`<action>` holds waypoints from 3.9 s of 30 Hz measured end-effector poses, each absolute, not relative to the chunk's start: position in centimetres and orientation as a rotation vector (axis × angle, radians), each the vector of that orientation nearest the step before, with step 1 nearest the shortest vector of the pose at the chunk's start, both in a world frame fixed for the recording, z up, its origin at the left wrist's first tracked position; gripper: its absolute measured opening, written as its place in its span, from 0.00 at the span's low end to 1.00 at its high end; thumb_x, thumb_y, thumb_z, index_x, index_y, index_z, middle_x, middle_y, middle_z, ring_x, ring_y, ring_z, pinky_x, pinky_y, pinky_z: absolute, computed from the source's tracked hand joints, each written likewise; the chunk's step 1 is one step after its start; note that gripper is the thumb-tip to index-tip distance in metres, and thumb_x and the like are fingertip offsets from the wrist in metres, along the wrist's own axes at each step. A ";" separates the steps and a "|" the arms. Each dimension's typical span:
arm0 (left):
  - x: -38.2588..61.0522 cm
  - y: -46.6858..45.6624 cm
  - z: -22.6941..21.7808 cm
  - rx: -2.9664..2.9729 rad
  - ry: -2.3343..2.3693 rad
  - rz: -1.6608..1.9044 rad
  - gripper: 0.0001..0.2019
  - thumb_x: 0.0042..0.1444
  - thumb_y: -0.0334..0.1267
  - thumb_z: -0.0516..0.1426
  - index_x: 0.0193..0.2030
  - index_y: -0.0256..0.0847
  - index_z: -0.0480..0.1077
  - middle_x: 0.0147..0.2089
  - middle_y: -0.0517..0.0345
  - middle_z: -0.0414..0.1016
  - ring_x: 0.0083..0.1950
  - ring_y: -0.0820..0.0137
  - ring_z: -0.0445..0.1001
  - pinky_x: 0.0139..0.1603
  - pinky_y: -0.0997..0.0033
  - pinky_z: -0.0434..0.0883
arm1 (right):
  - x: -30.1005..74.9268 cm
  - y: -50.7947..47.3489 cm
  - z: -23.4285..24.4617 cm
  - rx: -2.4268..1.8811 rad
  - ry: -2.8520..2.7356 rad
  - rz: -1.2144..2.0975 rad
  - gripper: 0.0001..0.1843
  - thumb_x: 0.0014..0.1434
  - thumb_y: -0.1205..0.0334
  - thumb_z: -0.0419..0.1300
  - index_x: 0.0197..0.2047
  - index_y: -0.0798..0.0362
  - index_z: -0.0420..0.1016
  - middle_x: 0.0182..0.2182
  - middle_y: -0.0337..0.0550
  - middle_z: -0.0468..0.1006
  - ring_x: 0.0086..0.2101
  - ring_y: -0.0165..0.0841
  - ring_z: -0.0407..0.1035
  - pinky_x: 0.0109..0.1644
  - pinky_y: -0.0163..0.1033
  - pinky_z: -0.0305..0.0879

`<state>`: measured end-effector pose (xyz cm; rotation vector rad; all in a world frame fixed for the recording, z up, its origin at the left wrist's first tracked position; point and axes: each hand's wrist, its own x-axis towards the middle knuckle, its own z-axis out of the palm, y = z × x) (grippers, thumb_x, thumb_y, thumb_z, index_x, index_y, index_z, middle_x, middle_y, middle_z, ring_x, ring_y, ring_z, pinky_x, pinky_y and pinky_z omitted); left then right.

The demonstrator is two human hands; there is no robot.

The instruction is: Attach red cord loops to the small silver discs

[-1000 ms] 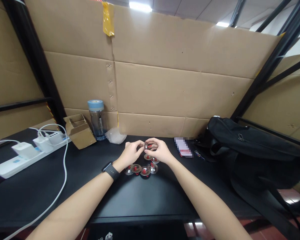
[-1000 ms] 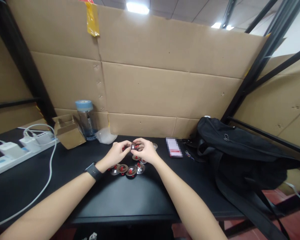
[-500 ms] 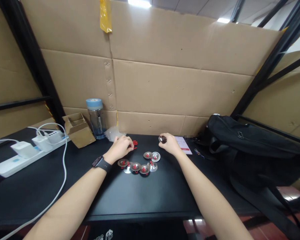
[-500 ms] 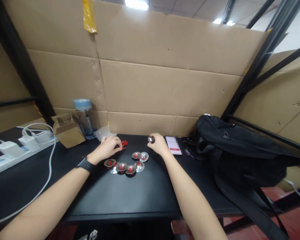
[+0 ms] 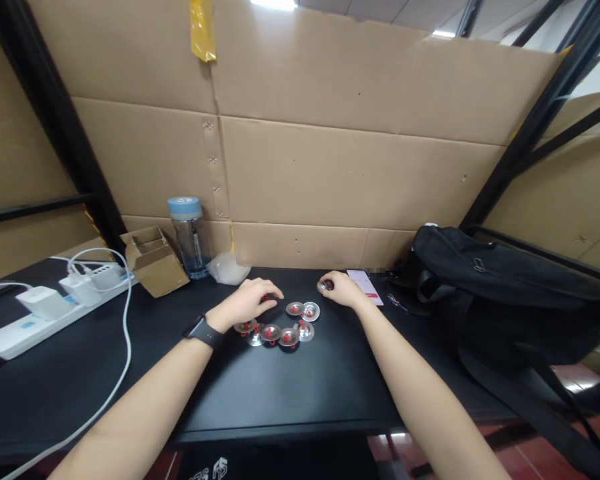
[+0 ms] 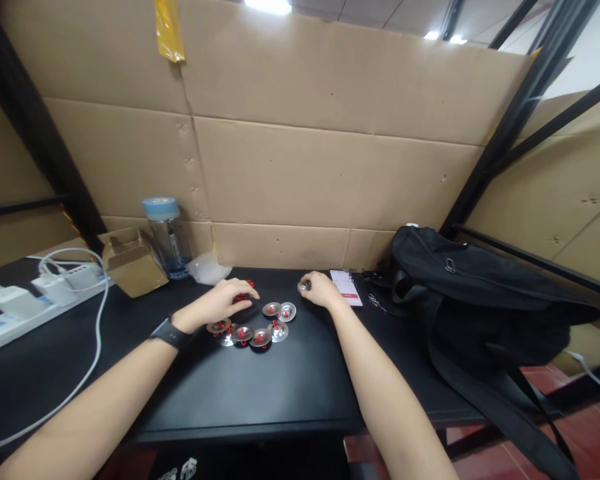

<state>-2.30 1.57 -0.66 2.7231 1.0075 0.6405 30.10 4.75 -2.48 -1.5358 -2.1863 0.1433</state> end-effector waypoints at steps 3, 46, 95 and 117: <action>-0.3 0.4 -1.2 2.746 0.792 0.620 0.18 0.64 0.31 0.52 0.54 0.54 0.76 0.55 0.58 0.79 0.57 0.65 0.74 0.58 0.64 0.62 | 29.8 4.6 -2.3 -1.480 -2.182 0.097 0.16 0.54 0.65 0.66 0.47 0.52 0.81 0.48 0.51 0.80 0.48 0.42 0.75 0.56 0.43 0.68; -6.0 4.6 -1.3 2.666 1.099 0.778 0.10 0.61 0.47 0.60 0.36 0.45 0.79 0.40 0.54 0.81 0.42 0.65 0.77 0.48 0.68 0.68 | 29.7 4.7 -2.1 -1.336 -2.023 0.209 0.15 0.48 0.61 0.73 0.40 0.52 0.81 0.36 0.43 0.83 0.36 0.35 0.76 0.44 0.40 0.69; -0.1 0.6 -1.8 2.182 0.686 0.739 0.10 0.63 0.43 0.58 0.41 0.39 0.75 0.41 0.55 0.79 0.44 0.67 0.75 0.50 0.68 0.70 | 24.3 0.8 0.7 -0.780 -2.306 0.896 0.12 0.62 0.53 0.65 0.39 0.53 0.81 0.43 0.45 0.77 0.43 0.35 0.71 0.51 0.41 0.66; -5.9 4.9 -2.6 2.632 1.424 0.727 0.13 0.64 0.46 0.52 0.40 0.43 0.75 0.38 0.55 0.80 0.38 0.65 0.76 0.40 0.68 0.64 | 30.9 4.9 -1.5 -1.576 -1.459 0.718 0.17 0.54 0.63 0.64 0.47 0.57 0.74 0.19 0.34 0.71 0.20 0.27 0.63 0.23 0.31 0.55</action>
